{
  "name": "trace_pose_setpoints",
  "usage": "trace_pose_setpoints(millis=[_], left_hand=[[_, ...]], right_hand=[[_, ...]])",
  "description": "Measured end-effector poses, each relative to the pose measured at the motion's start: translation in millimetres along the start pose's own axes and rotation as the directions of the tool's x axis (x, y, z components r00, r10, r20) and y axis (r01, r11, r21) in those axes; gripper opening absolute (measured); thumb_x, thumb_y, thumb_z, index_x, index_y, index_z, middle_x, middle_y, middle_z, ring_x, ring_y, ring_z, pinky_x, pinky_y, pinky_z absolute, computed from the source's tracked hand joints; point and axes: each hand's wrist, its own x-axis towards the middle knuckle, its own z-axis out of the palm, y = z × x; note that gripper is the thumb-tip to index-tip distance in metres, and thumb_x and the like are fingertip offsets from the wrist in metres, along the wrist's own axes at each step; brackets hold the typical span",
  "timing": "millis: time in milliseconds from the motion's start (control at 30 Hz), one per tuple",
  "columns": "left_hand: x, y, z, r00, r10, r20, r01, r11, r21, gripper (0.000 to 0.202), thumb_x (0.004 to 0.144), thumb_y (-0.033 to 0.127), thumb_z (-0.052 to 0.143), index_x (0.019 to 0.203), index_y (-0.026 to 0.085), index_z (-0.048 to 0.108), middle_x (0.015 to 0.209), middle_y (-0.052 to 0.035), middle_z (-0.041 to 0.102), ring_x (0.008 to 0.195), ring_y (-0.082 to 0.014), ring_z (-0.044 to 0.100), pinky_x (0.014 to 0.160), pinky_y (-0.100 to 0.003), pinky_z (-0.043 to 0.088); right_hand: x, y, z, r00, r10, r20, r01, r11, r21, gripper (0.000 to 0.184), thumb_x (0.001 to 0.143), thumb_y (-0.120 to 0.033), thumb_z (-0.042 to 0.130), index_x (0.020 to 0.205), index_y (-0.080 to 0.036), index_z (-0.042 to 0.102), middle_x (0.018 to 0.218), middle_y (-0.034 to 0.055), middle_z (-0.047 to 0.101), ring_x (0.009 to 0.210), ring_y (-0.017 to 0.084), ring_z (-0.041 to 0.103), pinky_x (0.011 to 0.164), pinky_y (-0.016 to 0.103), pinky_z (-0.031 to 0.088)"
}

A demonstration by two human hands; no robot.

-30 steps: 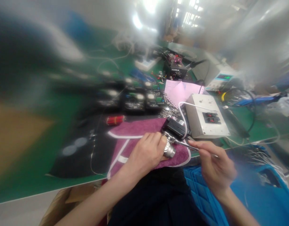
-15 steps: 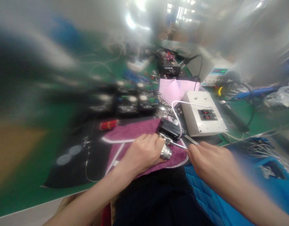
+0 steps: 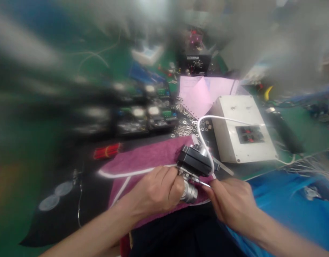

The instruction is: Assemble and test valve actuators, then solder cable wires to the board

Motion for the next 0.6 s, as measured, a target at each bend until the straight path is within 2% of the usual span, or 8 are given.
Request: trace_pose_setpoints(millis=[100, 200, 367, 433, 467, 500, 567, 600], left_hand=[[-7.2, -1.1, 6.9, 0.995, -0.075, 0.059, 0.075, 0.997, 0.002, 0.031, 0.092, 0.041, 0.076, 0.096, 0.021, 0.053, 0.078, -0.0021, 0.058, 0.065, -0.0224, 0.057, 0.061, -0.039, 0.043], [-10.2, -4.5, 12.4, 0.99, -0.135, 0.04, 0.134, 0.99, 0.032, 0.041, 0.092, 0.054, 0.076, 0.102, 0.02, 0.056, 0.08, -0.0026, 0.061, 0.066, -0.023, 0.06, 0.063, -0.04, 0.045], [-4.0, -5.5, 3.5, 0.998, -0.055, -0.021, 0.057, 0.989, 0.139, 0.045, 0.091, 0.054, 0.078, 0.103, 0.016, 0.058, 0.084, -0.0061, 0.066, 0.072, -0.026, 0.065, 0.066, -0.041, 0.048], [-3.2, -3.9, -1.2, 0.998, -0.05, -0.045, 0.058, 0.977, 0.206, 0.049, 0.09, 0.057, 0.079, 0.105, 0.014, 0.061, 0.097, -0.0122, 0.071, 0.087, -0.0306, 0.07, 0.077, -0.044, 0.054], [-3.5, -2.9, -2.8, 0.997, -0.051, -0.064, 0.065, 0.971, 0.232, 0.051, 0.089, 0.057, 0.08, 0.107, 0.013, 0.062, 0.105, -0.015, 0.072, 0.094, -0.0326, 0.071, 0.084, -0.046, 0.056], [-4.0, -2.0, -4.0, 0.994, -0.061, -0.087, 0.081, 0.966, 0.247, 0.053, 0.088, 0.058, 0.081, 0.109, 0.013, 0.063, 0.11, -0.0168, 0.072, 0.098, -0.0337, 0.071, 0.088, -0.047, 0.056], [-4.8, 0.0, -5.7, 0.982, -0.135, -0.133, 0.163, 0.959, 0.232, 0.054, 0.086, 0.057, 0.082, 0.111, 0.013, 0.064, 0.11, -0.0161, 0.073, 0.096, -0.0322, 0.071, 0.088, -0.045, 0.057], [-4.8, 1.0, -6.9, 0.967, -0.205, -0.152, 0.234, 0.951, 0.204, 0.051, 0.087, 0.056, 0.082, 0.111, 0.015, 0.063, 0.108, -0.0144, 0.073, 0.094, -0.0308, 0.072, 0.086, -0.043, 0.058]], right_hand=[[7.4, 1.4, 7.7, 1.0, -0.001, 0.015, 0.001, 1.0, -0.016, 0.033, 0.112, -0.025, 0.048, 0.079, -0.022, 0.052, 0.057, -0.0029, 0.054, 0.047, 0.014, 0.046, 0.055, 0.036, 0.022], [18.3, -2.1, -1.1, 0.995, -0.025, 0.094, 0.034, 0.995, -0.093, 0.034, 0.114, -0.029, 0.042, 0.084, -0.021, 0.055, 0.059, -0.0017, 0.058, 0.045, 0.016, 0.049, 0.052, 0.038, 0.016], [7.2, -15.7, -60.6, 0.99, -0.018, 0.137, 0.03, 0.996, -0.088, 0.03, 0.113, -0.025, 0.046, 0.084, -0.023, 0.055, 0.064, -0.003, 0.059, 0.047, 0.016, 0.048, 0.053, 0.037, 0.019], [-9.4, -5.3, -88.4, 0.988, 0.115, 0.104, -0.115, 0.993, -0.004, 0.034, 0.114, -0.033, 0.046, 0.084, -0.023, 0.057, 0.063, -0.0039, 0.058, 0.049, 0.014, 0.051, 0.054, 0.033, 0.027], [-18.8, 6.9, -99.3, 0.97, 0.235, 0.057, -0.238, 0.97, 0.046, 0.032, 0.114, -0.035, 0.045, 0.09, -0.023, 0.062, 0.066, -0.0036, 0.062, 0.053, 0.013, 0.057, 0.056, 0.03, 0.033], [-28.0, 24.0, -106.9, 0.914, 0.402, 0.047, -0.404, 0.912, 0.069, 0.031, 0.114, -0.042, 0.046, 0.1, -0.023, 0.066, 0.072, -0.0029, 0.067, 0.059, 0.013, 0.063, 0.06, 0.026, 0.04], [-43.7, 69.9, -110.6, 0.723, 0.678, -0.133, -0.685, 0.729, -0.007, 0.039, 0.112, -0.055, 0.043, 0.108, -0.025, 0.068, 0.078, -0.0004, 0.072, 0.066, 0.016, 0.068, 0.061, 0.025, 0.044], [-49.2, 95.8, -106.7, 0.64, 0.746, -0.181, -0.767, 0.636, -0.091, 0.043, 0.111, -0.059, 0.041, 0.112, -0.026, 0.069, 0.086, 0.0019, 0.075, 0.075, 0.02, 0.072, 0.066, 0.026, 0.047]])
